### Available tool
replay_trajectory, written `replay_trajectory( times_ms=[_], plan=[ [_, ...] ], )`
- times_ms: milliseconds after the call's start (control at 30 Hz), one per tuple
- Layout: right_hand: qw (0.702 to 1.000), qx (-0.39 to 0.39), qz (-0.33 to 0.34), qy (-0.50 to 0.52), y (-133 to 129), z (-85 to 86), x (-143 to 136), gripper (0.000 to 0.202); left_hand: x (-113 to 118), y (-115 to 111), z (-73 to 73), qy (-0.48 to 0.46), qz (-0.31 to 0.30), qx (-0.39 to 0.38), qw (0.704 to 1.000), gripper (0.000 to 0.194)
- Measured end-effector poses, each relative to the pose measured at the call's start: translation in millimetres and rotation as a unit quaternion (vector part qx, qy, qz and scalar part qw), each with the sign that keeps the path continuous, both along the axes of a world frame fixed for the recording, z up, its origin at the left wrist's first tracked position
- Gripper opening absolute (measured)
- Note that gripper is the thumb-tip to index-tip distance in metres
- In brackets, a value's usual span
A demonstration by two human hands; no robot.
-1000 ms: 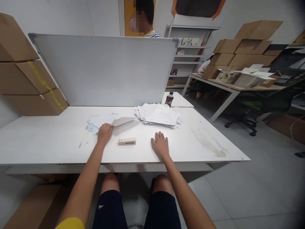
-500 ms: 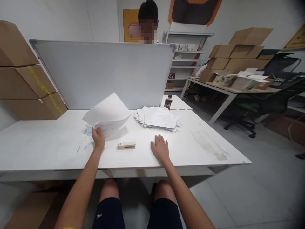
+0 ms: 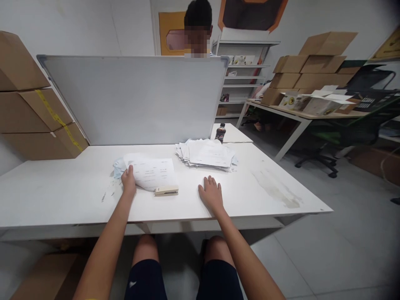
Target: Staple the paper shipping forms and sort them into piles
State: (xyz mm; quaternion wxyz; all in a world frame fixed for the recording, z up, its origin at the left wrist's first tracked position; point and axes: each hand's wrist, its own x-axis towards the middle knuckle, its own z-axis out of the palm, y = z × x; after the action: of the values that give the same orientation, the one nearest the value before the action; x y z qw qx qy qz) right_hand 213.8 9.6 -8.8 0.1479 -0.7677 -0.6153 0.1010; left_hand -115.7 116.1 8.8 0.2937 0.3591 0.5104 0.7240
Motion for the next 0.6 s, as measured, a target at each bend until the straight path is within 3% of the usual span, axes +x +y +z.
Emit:
replay_trajectory(
  times_ms=[200, 367, 600],
  plan=[
    [1.000, 0.000, 0.003, 0.003, -0.8, -0.3, 0.3, 0.063, 1.3, 0.5, -1.0, -0.013, -0.089, 0.010, 0.996, 0.033],
    [1.000, -0.003, 0.002, -0.015, -1.5, 0.4, -0.1, 0.063, 0.1, 7.0, -8.1, -0.034, -0.069, -0.023, 0.997, 0.047],
    [1.000, -0.009, 0.004, -0.011, -2.3, 3.6, -0.5, 0.063, -1.6, 6.4, -10.3, 0.003, -0.115, -0.030, 0.993, 0.041]
  ],
)
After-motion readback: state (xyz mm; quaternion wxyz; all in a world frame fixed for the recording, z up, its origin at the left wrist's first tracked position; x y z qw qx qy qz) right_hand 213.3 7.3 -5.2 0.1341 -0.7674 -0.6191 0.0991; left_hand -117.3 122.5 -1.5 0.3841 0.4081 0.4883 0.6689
